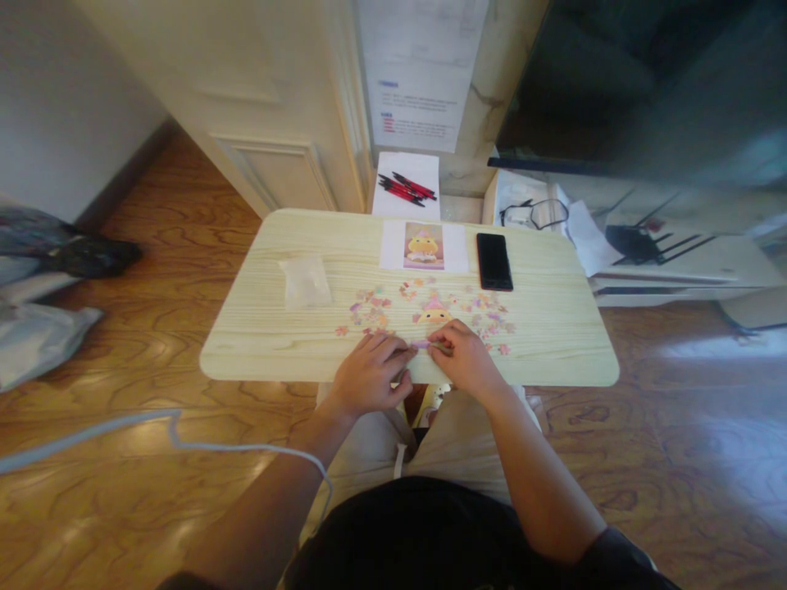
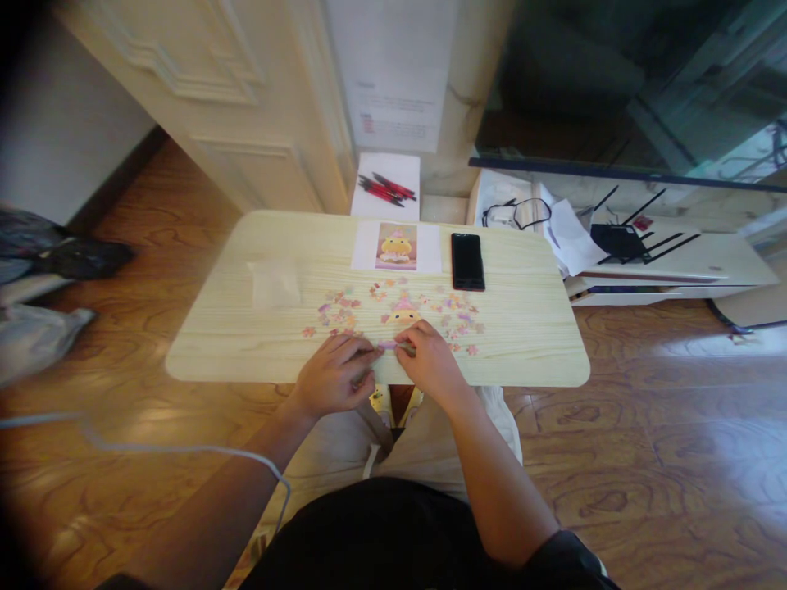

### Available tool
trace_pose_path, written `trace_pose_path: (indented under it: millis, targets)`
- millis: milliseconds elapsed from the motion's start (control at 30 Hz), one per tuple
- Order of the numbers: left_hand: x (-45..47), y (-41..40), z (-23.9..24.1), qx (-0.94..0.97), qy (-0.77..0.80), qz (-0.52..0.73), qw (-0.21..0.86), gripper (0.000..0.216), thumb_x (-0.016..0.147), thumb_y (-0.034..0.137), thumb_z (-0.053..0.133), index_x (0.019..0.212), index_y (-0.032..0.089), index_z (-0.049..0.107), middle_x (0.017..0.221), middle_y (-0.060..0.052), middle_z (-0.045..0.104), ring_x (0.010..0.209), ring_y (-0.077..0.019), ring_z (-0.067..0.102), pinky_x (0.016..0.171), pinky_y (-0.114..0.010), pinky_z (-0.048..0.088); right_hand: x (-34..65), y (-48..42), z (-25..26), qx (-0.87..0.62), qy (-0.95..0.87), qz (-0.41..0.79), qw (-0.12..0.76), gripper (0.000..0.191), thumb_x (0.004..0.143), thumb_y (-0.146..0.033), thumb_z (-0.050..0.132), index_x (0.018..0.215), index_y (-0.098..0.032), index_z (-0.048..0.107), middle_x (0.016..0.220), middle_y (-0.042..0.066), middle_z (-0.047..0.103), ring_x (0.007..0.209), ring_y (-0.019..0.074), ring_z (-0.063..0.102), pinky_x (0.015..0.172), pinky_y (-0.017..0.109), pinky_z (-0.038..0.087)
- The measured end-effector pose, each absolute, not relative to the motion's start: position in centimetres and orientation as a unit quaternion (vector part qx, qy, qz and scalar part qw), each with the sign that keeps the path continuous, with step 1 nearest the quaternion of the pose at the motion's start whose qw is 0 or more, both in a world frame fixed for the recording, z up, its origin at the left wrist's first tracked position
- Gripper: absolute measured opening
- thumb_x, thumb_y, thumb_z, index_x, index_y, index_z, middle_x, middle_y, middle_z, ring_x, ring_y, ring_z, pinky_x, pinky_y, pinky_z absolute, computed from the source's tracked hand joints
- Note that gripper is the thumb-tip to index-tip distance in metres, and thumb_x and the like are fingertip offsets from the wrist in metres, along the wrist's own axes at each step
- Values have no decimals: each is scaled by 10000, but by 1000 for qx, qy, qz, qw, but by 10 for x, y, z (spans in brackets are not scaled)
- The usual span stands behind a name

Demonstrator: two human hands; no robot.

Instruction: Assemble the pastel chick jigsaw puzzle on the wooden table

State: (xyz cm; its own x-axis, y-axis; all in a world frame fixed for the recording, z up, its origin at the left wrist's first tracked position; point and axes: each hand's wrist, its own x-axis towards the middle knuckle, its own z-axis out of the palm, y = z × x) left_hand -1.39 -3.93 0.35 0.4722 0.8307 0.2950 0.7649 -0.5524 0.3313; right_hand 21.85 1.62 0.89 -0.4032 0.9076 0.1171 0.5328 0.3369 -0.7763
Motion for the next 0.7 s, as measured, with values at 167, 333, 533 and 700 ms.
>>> trace_pose_path:
  millis: [167,333,533,700]
  targets:
    - [-14,-39,3,854,466,218,80,384,903,294,617,1267,220,715,1108,-112,680,1062,-291,617,963,-484,510,218,17,10,-467,-772,331,276,134,897,-126,714,991,-220,731,1026,36,661,944,187,663,854,333,539]
    - [-14,-39,3,853,468,215,82,383,902,299,621,1261,213,720,1115,-114,682,1063,-289,612,969,-486,508,218,17,9,-469,-769,332,279,151,889,-120,721,999,-223,735,1028,37,661,938,185,665,844,329,539]
    - [-13,-40,3,852,470,218,78,387,883,292,643,1251,209,731,1102,-114,684,1057,-288,613,964,-485,512,219,17,7,-466,-768,336,284,138,897,-141,719,1000,-232,730,1027,35,659,938,185,664,847,332,544]
    - [-14,-40,4,856,464,219,68,368,899,289,627,1241,203,731,1098,-110,689,1030,-282,607,948,-484,513,220,18,5,-465,-766,341,282,150,893,-140,713,1007,-236,730,1030,36,660,939,186,662,837,333,548]
